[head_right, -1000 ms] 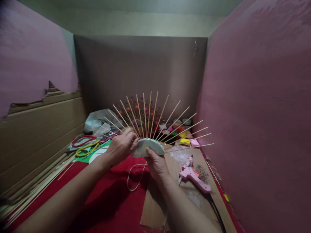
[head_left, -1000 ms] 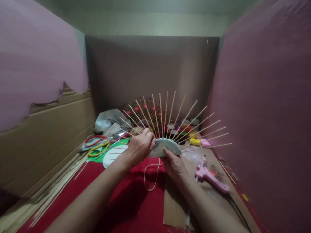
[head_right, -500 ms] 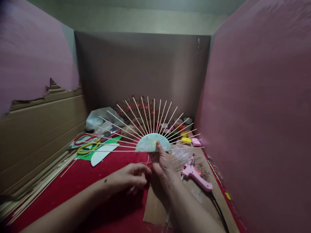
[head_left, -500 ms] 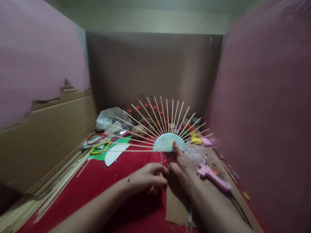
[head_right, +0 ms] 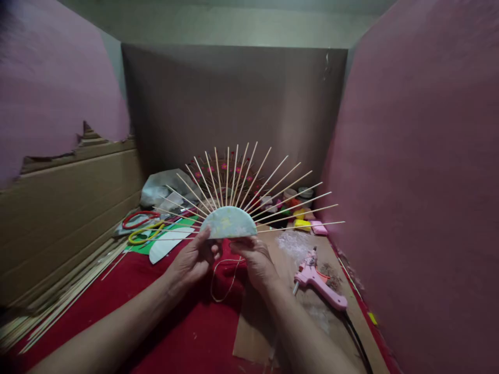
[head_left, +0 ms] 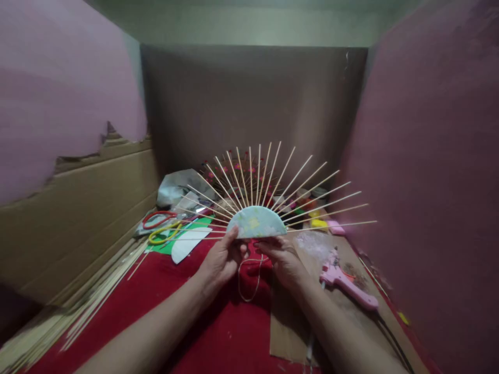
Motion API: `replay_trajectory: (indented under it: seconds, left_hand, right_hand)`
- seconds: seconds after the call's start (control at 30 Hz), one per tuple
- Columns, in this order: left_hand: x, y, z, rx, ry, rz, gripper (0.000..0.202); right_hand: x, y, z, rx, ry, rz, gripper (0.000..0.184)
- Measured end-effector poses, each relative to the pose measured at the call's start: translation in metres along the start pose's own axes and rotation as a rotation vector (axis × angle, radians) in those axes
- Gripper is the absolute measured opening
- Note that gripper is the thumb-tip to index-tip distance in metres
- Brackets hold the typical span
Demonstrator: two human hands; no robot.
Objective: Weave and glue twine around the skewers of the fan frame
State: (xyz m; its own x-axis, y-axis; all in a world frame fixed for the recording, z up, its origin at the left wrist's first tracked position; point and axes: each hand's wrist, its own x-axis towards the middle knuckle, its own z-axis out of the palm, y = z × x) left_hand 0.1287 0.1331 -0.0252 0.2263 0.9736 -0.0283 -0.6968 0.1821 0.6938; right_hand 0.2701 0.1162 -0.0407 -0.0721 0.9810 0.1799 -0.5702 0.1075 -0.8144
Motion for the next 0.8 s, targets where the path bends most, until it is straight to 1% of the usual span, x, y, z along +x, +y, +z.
replay_trajectory:
  seconds: [0.07,0.17,0.2,0.33,0.53,0.63,0.7,0.73,0.8]
  left_hand:
    - [0.001,0.009,-0.002,-0.035,0.009,0.03,0.024]
    - [0.004,0.018,-0.005,-0.069,0.016,0.059,0.022]
    - [0.005,0.021,-0.006,-0.074,0.015,0.065,0.022]
    - [0.006,0.025,-0.011,-0.062,0.016,0.075,0.025]
    - [0.001,0.019,-0.011,-0.017,0.031,0.08,0.03]
    - [0.001,0.012,-0.012,0.008,0.03,0.06,0.032]
    - [0.001,0.008,-0.014,0.023,0.032,0.046,0.031]
    - [0.001,0.006,-0.015,0.03,0.031,0.039,0.031]
    - [0.0,0.003,-0.016,0.046,0.031,0.029,0.029]
  right_hand:
    - [0.001,0.0,-0.004,-0.042,0.013,0.051,0.034]
    - [0.004,0.004,-0.011,-0.067,0.013,0.096,0.05]
    - [0.005,0.006,-0.012,-0.075,0.009,0.098,0.052]
    - [0.004,0.011,-0.012,-0.103,0.016,0.081,0.047]
    - [-0.002,0.006,0.0,-0.09,0.056,0.149,0.041]
    - [-0.003,0.003,0.006,-0.029,-0.001,0.112,0.033]
    - [-0.003,0.001,0.009,0.022,-0.059,0.065,0.032]
    - [-0.002,0.0,0.009,0.06,-0.064,0.048,0.033]
    - [0.001,-0.002,0.008,0.15,-0.002,0.026,0.032]
